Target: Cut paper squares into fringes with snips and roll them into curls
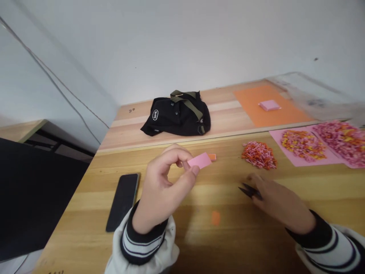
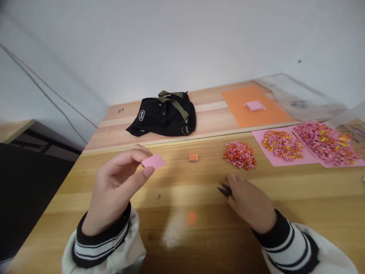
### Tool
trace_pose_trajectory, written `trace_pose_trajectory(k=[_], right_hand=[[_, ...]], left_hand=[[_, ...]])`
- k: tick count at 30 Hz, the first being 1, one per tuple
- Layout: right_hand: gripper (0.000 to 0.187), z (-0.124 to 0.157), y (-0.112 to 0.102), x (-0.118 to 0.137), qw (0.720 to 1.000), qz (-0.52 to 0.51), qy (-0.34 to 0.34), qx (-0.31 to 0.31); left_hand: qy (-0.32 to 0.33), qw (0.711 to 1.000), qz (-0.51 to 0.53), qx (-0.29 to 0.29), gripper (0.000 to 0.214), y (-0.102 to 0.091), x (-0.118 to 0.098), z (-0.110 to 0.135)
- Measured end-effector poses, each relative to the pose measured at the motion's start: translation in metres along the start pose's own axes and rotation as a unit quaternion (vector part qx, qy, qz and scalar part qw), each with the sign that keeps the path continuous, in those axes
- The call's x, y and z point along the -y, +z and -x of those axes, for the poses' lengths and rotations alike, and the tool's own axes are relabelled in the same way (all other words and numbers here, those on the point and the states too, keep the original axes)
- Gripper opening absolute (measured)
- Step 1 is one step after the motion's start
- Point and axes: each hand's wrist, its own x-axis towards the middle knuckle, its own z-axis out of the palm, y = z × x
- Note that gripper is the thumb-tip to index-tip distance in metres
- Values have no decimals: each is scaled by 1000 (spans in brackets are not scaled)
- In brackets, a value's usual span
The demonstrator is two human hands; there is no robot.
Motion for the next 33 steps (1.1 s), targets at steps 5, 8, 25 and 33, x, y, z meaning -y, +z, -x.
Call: trace_pose_trajectory(k=[5,8,25,33], right_hand=[[24,5,-9,3,994,-22,36,102],[18,7,-10,-1,990,-63,35,117],[34,-44,-110,108,780,-602,-153,-72],[22,-49,-124,134,855,-422,-277,-115]], left_hand=[[-14,999,-14,44,10,1,3,-4],[-17,998,-25,56,10,2,3,-4],[-69,993,-66,68,15,-10,-4,1],[-49,994,-69,69,11,-28,1,7]])
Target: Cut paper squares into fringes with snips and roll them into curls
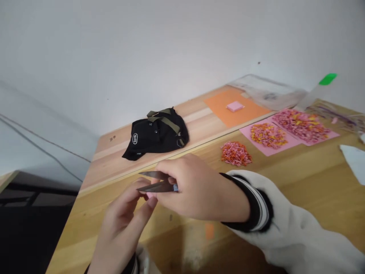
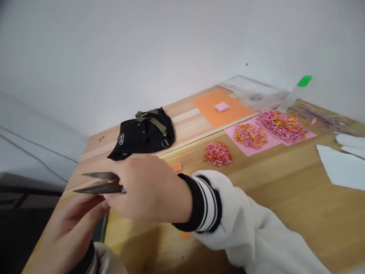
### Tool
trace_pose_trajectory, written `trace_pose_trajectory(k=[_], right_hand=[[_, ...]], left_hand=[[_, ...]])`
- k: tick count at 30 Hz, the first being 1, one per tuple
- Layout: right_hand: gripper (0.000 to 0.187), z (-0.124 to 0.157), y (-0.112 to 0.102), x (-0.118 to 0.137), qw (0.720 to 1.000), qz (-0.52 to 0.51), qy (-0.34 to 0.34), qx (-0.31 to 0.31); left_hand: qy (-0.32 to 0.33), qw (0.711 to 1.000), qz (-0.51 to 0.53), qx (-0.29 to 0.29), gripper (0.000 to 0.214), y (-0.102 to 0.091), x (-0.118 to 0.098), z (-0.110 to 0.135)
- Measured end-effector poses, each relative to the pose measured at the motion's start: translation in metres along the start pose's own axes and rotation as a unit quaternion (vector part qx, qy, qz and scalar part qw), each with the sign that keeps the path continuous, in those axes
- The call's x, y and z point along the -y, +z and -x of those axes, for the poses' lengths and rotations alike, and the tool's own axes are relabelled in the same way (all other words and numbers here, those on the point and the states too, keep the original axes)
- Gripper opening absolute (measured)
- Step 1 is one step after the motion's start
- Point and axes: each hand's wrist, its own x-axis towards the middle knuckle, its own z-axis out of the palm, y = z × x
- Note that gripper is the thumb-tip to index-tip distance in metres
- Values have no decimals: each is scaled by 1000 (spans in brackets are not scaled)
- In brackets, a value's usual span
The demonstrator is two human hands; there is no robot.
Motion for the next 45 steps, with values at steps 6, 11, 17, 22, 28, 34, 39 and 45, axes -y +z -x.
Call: trace_pose_trajectory(k=[6,11,17,22,28,34,39,45], right_hand=[[20,3,-16,1,997,-68,27,-1],[13,2,-12,0,977,-188,72,-64],[12,-3,-3,-4,948,-301,102,-14],[33,-1,1,-9,927,-359,103,26],[44,7,5,-13,925,-353,119,77],[20,9,3,-7,938,-306,146,73],[14,9,6,-6,936,-325,120,63],[19,9,9,-4,927,-350,120,64]], left_hand=[[-10,994,67,-89,3,16,-7,-4],[48,988,71,-130,13,31,-14,-8],[32,980,60,-185,18,34,-12,-2],[46,975,72,-207,18,34,-18,-3],[64,977,99,-179,21,31,-22,-4],[62,968,156,-186,26,30,-23,-6],[45,962,189,-194,28,28,-22,-7],[38,972,142,-184,22,27,-20,-4]])
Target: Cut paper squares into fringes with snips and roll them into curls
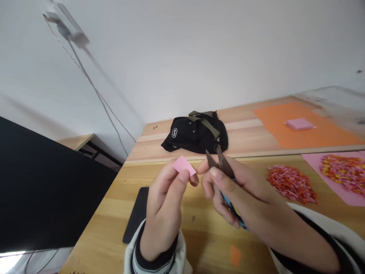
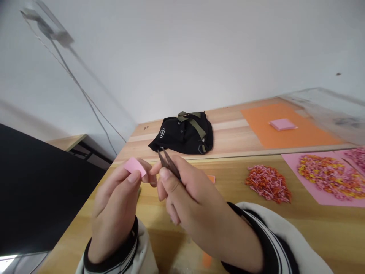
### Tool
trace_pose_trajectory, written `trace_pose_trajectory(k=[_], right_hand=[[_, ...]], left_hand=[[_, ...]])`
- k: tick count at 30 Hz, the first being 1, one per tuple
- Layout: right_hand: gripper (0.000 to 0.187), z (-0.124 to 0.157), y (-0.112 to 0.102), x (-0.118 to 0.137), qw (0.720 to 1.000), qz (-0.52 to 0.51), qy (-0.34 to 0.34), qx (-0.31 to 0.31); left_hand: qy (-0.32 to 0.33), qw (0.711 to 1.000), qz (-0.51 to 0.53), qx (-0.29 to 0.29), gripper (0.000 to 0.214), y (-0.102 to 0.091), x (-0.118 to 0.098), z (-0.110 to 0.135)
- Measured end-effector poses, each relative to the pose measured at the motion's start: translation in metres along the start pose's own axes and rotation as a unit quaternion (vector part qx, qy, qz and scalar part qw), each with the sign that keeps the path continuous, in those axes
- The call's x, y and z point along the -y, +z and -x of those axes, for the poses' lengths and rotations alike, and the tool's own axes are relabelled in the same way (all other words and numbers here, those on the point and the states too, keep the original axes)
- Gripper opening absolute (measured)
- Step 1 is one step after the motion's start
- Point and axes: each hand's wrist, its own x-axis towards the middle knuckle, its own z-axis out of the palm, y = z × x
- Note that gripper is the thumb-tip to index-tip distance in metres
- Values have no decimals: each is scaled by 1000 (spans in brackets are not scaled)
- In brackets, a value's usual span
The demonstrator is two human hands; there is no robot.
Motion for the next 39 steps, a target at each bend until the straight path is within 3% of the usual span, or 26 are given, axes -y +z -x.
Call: trace_pose_trajectory(k=[9,15,20,24,27,30,34,39], right_hand=[[15,0,-3,8,986,139,-45,-82],[16,0,-3,9,989,129,-24,-68],[10,0,-4,7,982,170,-20,-75],[38,1,-8,6,959,279,-38,-46],[44,0,-11,8,946,320,-50,-5],[41,1,-14,8,956,290,-33,0],[44,3,-14,7,989,145,-17,-2],[47,5,-11,10,995,64,44,63]], left_hand=[[56,990,-87,93,16,3,-5,-1],[70,989,-97,84,17,1,-3,-1],[78,996,-28,23,15,3,3,-2],[90,996,-5,1,16,5,4,-5],[106,994,-2,-12,18,5,4,-7],[109,993,-13,-32,17,5,4,-7],[94,995,-9,-42,16,5,3,-6],[68,996,22,-43,17,6,2,-5]])
